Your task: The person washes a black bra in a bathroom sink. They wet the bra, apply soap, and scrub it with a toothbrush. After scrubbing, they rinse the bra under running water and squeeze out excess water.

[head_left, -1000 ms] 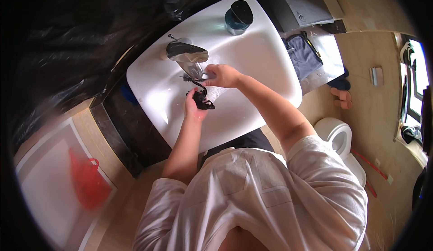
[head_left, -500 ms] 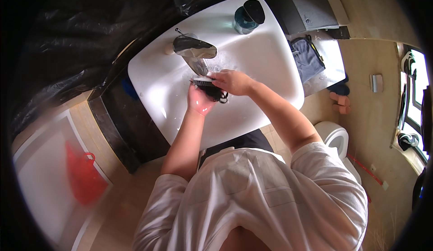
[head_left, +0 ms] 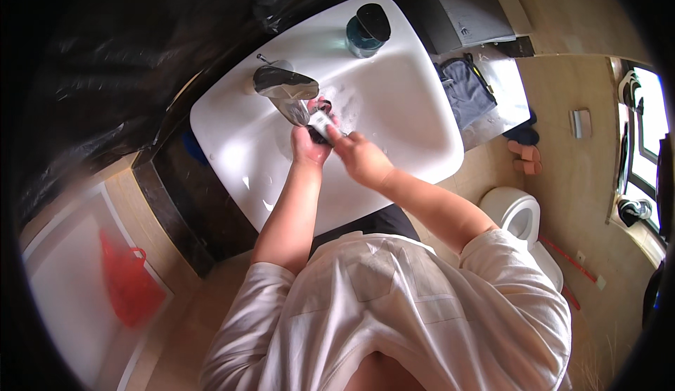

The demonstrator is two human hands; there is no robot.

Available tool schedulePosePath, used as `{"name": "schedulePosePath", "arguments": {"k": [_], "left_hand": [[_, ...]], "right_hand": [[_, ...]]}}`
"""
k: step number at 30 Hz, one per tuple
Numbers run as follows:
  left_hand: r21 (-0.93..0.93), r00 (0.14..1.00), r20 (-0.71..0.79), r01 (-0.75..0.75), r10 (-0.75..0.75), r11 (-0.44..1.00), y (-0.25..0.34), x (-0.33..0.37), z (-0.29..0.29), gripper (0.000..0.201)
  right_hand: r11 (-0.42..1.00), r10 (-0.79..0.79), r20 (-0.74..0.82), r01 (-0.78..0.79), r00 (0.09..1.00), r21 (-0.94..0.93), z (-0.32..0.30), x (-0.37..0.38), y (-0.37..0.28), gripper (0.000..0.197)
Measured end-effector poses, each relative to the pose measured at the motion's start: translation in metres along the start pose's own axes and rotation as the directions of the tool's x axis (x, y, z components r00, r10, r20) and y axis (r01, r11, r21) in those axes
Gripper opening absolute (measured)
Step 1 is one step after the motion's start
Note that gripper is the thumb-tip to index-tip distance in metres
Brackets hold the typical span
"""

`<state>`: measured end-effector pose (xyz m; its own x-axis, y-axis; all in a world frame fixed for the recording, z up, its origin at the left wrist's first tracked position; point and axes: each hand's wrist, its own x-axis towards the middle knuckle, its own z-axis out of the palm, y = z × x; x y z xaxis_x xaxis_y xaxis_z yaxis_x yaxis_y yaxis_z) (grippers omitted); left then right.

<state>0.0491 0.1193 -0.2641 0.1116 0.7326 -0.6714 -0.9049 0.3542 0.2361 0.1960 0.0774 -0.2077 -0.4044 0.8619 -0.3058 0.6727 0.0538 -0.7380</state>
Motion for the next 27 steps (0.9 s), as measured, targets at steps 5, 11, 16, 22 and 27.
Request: {"name": "schedulePosePath", "arguments": {"k": [5,11,16,22,27], "left_hand": [[0.083,0.992,-0.108,0.071,-0.062,0.994,-0.023,-0.001,0.0,0.037],[0.044,0.973,-0.19,-0.121,0.127,0.992,0.001,0.019,-0.015,0.026],[0.081,0.979,-0.191,-0.055,0.069,0.995,-0.042,-0.007,-0.006,0.032],[-0.229,0.955,-0.266,-0.197,0.133,0.953,0.006,0.048,-0.056,0.025],[0.105,0.956,-0.286,-0.037,0.066,0.994,-0.028,-0.011,-0.003,0.032]], "right_hand": [[0.982,0.153,0.048,-0.146,0.987,-0.121,0.003,0.03,0.014,0.059],[0.988,0.116,0.149,-0.129,0.982,0.081,0.005,0.02,-0.022,0.055],[0.927,0.367,0.098,-0.372,0.925,0.044,-0.013,0.055,-0.001,0.057],[0.974,0.085,0.159,-0.115,0.984,0.193,0.012,0.012,-0.028,0.053],[0.943,0.319,0.132,-0.327,0.939,0.052,-0.004,0.051,-0.007,0.057]]}}
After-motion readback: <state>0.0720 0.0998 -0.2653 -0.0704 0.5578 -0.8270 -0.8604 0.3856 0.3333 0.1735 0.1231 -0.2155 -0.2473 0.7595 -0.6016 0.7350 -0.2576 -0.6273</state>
